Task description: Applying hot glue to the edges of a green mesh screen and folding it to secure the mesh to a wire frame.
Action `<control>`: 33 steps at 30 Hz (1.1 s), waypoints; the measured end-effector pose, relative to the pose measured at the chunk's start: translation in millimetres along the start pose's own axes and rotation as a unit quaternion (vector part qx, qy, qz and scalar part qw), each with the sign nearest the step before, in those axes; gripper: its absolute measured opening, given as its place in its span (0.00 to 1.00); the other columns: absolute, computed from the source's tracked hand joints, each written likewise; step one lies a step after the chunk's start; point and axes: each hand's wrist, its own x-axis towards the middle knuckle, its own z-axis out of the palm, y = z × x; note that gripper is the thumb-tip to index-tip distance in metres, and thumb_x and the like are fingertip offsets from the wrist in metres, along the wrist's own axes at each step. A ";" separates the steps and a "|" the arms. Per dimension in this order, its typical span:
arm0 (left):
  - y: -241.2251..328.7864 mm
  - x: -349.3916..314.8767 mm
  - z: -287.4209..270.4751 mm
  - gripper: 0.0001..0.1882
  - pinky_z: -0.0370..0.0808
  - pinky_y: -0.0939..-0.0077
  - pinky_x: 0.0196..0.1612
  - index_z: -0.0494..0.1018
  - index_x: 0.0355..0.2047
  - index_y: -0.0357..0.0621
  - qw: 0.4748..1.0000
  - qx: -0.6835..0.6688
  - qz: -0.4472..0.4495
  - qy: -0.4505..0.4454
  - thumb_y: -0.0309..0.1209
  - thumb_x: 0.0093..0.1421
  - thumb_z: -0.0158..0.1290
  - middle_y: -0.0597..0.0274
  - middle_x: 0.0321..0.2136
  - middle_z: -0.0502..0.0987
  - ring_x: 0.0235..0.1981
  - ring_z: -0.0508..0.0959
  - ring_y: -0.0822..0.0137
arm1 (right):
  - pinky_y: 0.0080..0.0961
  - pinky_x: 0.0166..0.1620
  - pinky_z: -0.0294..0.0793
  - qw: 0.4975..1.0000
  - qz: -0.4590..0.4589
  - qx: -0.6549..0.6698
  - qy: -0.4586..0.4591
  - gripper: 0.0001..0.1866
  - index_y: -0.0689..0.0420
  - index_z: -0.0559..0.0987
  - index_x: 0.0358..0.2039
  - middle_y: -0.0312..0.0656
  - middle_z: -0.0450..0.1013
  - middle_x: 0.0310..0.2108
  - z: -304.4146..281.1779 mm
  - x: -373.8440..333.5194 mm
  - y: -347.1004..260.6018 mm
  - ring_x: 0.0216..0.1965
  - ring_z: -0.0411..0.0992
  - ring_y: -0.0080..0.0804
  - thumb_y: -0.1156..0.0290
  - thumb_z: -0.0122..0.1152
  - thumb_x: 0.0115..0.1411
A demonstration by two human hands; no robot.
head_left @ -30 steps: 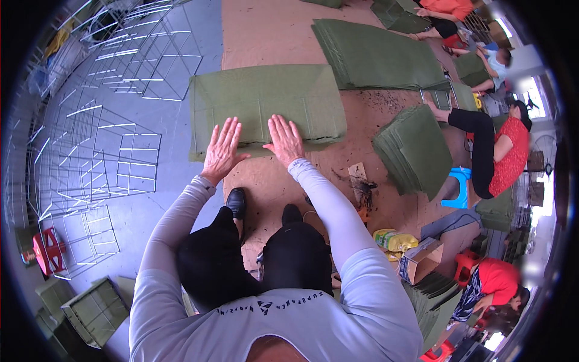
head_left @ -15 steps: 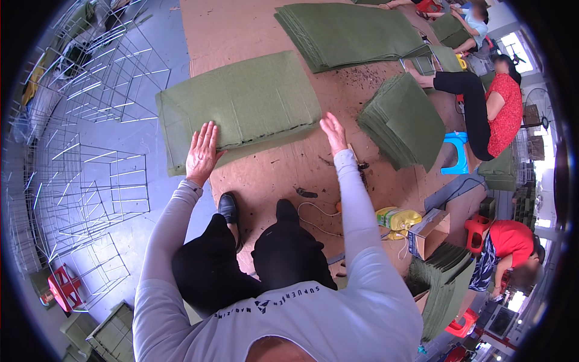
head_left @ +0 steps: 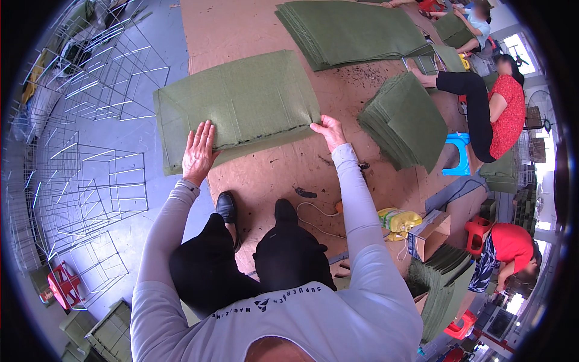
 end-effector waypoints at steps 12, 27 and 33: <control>-2.7 -0.4 -2.6 0.41 0.48 0.60 0.64 0.50 0.62 0.43 1.000 -0.014 -0.012 -0.005 0.47 0.53 0.52 0.60 0.63 0.51 0.64 0.50 0.62 | 0.24 0.45 0.68 0.993 0.107 -0.030 -0.031 0.11 0.60 0.76 0.36 0.37 0.75 0.34 -4.0 27.4 -24.1 0.37 0.72 0.26 0.74 0.62 0.52; 1.7 1.0 -8.4 0.41 0.48 0.59 0.64 0.50 0.61 0.42 0.999 -0.048 -0.014 0.009 0.46 0.52 0.53 0.58 0.63 0.51 0.64 0.50 0.60 | 0.25 0.44 0.70 0.981 0.076 -0.172 0.039 0.21 0.66 0.77 0.37 0.44 0.76 0.36 30.4 106.5 -61.2 0.38 0.73 0.30 0.69 0.71 0.43; -14.6 -17.6 -5.1 0.41 0.46 0.57 0.65 0.50 0.61 0.41 0.996 -0.084 -0.038 0.004 0.48 0.53 0.52 0.54 0.63 0.50 0.64 0.49 0.59 | 0.30 0.54 0.63 0.900 0.027 -0.414 0.131 0.35 0.67 0.72 0.47 0.49 0.73 0.41 58.6 165.0 -38.3 0.45 0.70 0.39 0.60 0.72 0.41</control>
